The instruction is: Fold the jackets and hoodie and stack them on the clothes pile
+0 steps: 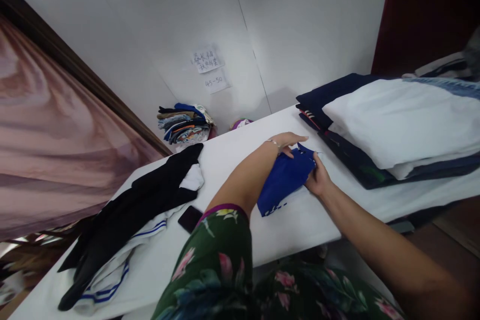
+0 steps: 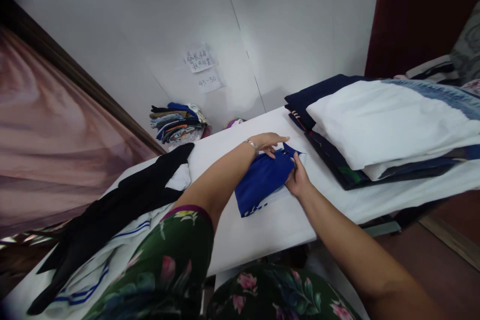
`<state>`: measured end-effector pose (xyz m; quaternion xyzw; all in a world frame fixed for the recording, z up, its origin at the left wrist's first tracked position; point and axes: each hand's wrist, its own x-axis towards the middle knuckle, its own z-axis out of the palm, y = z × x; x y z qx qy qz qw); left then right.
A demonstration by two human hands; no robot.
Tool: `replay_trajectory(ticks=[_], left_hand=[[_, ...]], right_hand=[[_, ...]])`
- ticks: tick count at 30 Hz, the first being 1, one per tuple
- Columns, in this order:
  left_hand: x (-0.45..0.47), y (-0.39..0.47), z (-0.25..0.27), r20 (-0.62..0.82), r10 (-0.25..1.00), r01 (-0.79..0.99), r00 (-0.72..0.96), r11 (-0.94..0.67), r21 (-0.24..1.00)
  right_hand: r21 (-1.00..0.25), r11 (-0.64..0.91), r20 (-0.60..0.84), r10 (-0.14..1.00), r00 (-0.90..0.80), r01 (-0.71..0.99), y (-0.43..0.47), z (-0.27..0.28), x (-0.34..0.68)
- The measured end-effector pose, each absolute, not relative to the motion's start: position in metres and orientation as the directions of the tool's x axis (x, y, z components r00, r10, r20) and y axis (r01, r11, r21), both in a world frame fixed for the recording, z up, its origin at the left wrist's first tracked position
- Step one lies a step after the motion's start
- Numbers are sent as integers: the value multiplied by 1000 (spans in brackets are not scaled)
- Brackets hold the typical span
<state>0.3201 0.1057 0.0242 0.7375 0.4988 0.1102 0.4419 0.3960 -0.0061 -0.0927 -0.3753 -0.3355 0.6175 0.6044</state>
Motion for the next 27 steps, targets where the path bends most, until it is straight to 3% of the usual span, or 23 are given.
replay_trajectory(ticks=[2, 5, 8, 15, 21, 27], left_hand=[[288, 104, 30, -249, 861, 633, 443, -104, 767], [235, 84, 18, 15, 913, 634, 408, -295, 714], [199, 46, -11, 134, 880, 655, 455, -433, 619], [227, 0, -54, 210, 802, 696, 558, -591, 409], [251, 22, -58, -4, 826, 752, 563, -511, 416], [212, 73, -40, 156, 900, 802, 408, -435, 410]], right_hand=[[-836, -70, -110, 993, 41, -545, -7, -94, 396], [-819, -66, -120, 991, 58, -570, -9, -95, 395], [-822, -51, -90, 995, 40, -567, -9, -90, 393], [-643, -92, -173, 984, 27, -760, 10, -68, 403], [-617, -24, -413, 860, 298, -787, 13, -74, 418], [-747, 32, -246, 915, 320, -665, -1, -83, 420]])
